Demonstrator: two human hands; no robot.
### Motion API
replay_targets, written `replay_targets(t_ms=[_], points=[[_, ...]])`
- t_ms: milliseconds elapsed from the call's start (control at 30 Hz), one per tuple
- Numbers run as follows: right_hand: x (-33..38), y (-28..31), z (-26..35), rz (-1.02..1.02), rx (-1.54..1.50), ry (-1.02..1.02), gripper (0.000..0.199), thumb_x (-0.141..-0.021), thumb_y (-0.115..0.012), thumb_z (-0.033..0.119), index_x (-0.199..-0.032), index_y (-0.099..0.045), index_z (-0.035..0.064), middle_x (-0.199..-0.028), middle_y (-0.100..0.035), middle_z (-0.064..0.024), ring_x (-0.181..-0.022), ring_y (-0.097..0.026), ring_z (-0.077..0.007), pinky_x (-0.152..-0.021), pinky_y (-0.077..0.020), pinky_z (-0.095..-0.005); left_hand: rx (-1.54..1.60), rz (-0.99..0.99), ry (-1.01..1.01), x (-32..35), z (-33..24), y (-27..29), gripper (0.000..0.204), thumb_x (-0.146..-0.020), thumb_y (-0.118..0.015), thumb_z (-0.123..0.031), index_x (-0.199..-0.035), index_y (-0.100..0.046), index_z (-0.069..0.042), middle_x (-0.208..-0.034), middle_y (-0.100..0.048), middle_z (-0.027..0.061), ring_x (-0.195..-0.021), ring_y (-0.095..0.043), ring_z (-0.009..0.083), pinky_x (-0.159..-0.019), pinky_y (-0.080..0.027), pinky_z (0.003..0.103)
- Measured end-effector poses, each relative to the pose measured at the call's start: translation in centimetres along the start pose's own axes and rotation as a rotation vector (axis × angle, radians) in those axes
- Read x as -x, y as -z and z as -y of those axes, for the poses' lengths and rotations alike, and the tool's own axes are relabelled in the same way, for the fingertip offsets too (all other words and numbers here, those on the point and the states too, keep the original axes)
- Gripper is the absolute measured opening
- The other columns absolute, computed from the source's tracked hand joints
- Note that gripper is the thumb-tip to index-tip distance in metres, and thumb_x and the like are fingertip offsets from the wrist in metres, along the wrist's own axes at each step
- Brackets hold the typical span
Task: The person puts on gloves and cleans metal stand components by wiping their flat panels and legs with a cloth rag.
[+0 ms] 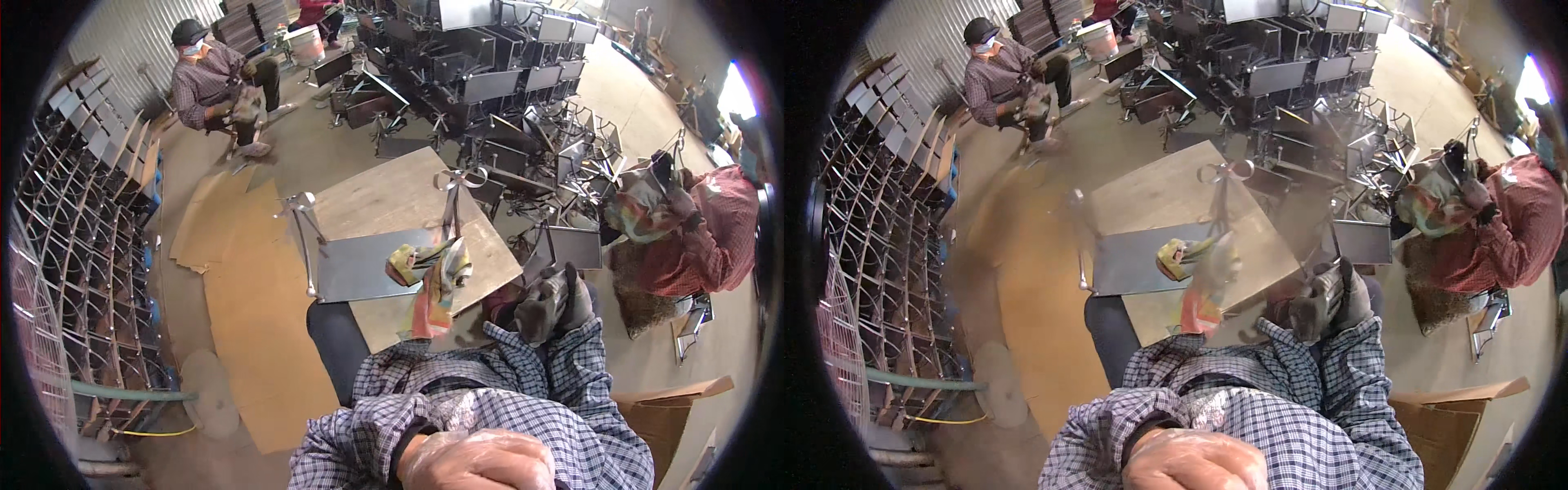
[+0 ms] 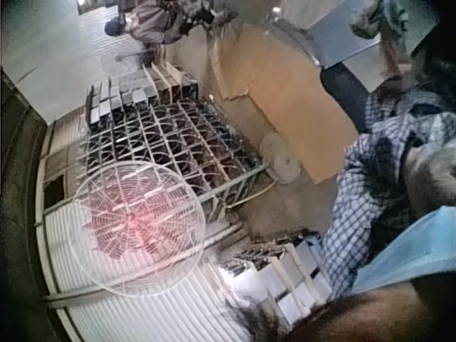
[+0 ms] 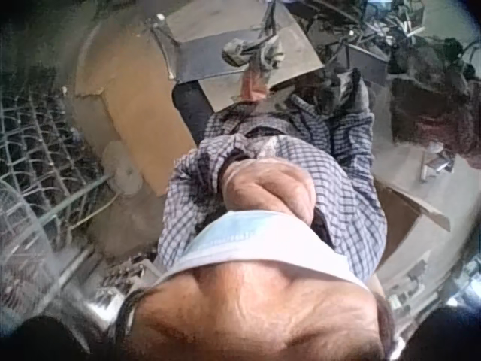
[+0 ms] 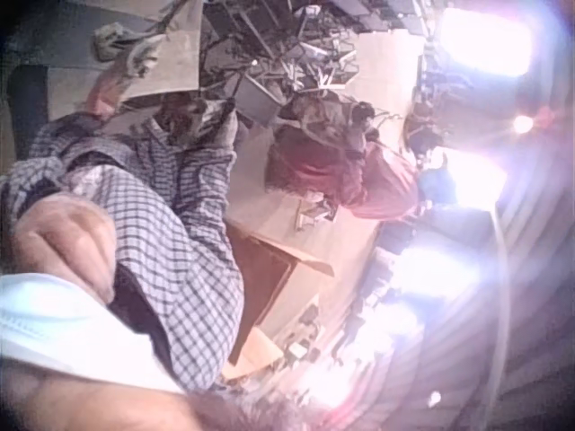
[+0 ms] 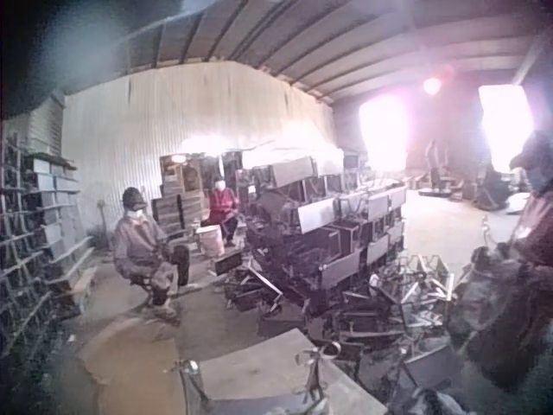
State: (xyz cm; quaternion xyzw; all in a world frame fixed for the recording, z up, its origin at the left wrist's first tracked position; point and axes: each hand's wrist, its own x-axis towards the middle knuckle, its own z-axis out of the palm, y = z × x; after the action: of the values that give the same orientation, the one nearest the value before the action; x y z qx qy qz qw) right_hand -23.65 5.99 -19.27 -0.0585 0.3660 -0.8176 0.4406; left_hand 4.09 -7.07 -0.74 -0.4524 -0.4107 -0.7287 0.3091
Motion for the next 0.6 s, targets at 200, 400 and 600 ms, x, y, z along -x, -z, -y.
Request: replay_targets(t_ms=[200,400,600], points=[[-0.2,1.4,-0.1,-0.056,0.033,-0.007,0.046,-0.102,-0.06,0.045,-0.112,-0.064,-0.0001,-0.09,-0.072,-0.0143,-0.079,-0.071,-0.0305,-0.074,-0.0599,-0.0431,-0.076,-0.007,0.064,-0.3,0.0,1.0,0.023,-0.1,-0.066,-0.015,-0.1,-0.071,0.008,-0.097,-0.069,0.0168,-0.082,-0.067,0.0296,-0.073,-0.056,0.039],[-0.5,1.6,-0.3,-0.16,0.063,0.0,0.044,-0.102,-0.061,0.045,-0.113,-0.063,0.0028,-0.09,-0.071,-0.0126,-0.08,-0.07,-0.0282,-0.075,-0.0601,-0.0426,-0.044,-0.164,-0.03,-1.0,1.5,-0.8,0.026,-0.099,-0.069,-0.02,-0.103,-0.07,0.006,-0.098,-0.068,0.0175,-0.086,-0.066,0.0308,-0.075,-0.055,0.041],[-0.6,1.7,-0.3,-0.109,0.028,-0.056,0.044,-0.104,-0.057,0.047,-0.112,-0.063,0.0042,-0.092,-0.071,-0.0094,-0.079,-0.069,-0.0245,-0.074,-0.058,-0.0371,0.053,-0.183,-0.127,-0.2,3.4,-2.2,0.03,-0.101,-0.065,-0.028,-0.093,-0.065,0.001,-0.094,-0.064,0.0165,-0.077,-0.062,0.0274,-0.068,-0.051,0.038]])
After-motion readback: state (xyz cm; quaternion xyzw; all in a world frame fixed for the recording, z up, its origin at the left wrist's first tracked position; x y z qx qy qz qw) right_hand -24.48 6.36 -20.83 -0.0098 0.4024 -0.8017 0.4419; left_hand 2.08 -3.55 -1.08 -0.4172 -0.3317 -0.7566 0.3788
